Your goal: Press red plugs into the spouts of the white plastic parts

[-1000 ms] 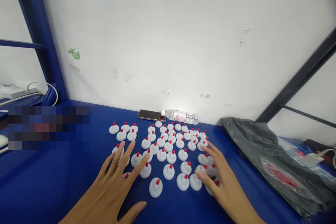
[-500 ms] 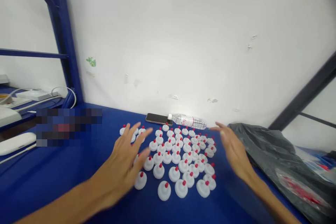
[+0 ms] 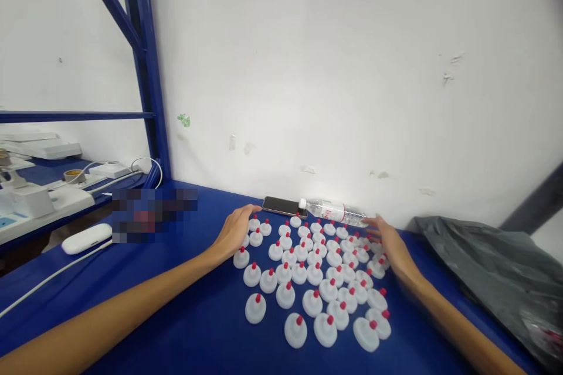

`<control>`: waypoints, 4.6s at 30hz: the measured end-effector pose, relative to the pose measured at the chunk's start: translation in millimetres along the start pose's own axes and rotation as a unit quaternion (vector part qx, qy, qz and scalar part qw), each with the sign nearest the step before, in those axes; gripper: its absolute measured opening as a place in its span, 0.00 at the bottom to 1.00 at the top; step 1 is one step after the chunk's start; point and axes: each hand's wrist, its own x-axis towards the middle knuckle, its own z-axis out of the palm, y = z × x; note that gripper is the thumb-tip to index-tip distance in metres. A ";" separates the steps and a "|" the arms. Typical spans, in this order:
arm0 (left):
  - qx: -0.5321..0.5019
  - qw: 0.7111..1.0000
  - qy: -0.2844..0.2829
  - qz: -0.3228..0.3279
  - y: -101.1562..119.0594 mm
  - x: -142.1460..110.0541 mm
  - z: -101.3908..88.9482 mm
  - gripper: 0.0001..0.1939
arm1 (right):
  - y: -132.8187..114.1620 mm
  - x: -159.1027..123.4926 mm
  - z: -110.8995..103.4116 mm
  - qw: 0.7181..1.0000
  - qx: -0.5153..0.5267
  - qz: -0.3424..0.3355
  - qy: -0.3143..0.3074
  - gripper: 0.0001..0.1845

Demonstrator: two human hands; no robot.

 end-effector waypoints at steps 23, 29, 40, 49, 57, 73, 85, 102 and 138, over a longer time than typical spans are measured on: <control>-0.040 0.978 -0.167 0.119 15.3 -24.5 7.2 0.31 | -37.0 -46.2 29.5 0.982 0.112 -0.056 -0.139 0.42; -0.038 0.973 -0.185 0.130 16.7 -27.6 9.3 0.30 | -39.4 -51.5 38.1 0.977 0.128 -0.056 -0.159 0.38; -0.106 0.991 -0.008 0.082 -7.2 9.2 -17.0 0.30 | -20.3 -24.4 9.3 0.991 0.128 -0.038 -0.011 0.44; -0.142 0.989 0.005 0.030 -18.3 8.6 -10.4 0.25 | -19.9 -37.9 15.1 0.994 0.106 -0.029 -0.031 0.41; -0.118 0.993 0.009 0.006 -8.5 6.6 -10.2 0.26 | -25.2 -38.2 4.2 0.994 0.108 -0.014 -0.003 0.39; -0.069 0.997 0.022 0.028 -13.6 12.7 -14.9 0.26 | -11.4 -46.7 13.5 0.996 0.082 -0.008 -0.046 0.36; 0.023 0.998 0.015 0.062 -14.8 9.6 -36.5 0.18 | -26.1 -54.5 18.8 0.995 0.061 -0.053 -0.065 0.32; 0.224 0.951 0.006 0.214 -8.5 2.6 -39.3 0.17 | -26.4 -54.6 27.1 0.992 0.029 -0.089 -0.079 0.19; 0.290 0.919 0.010 0.269 7.9 4.8 -38.6 0.31 | -34.7 -55.6 21.5 0.986 -0.057 -0.121 -0.102 0.17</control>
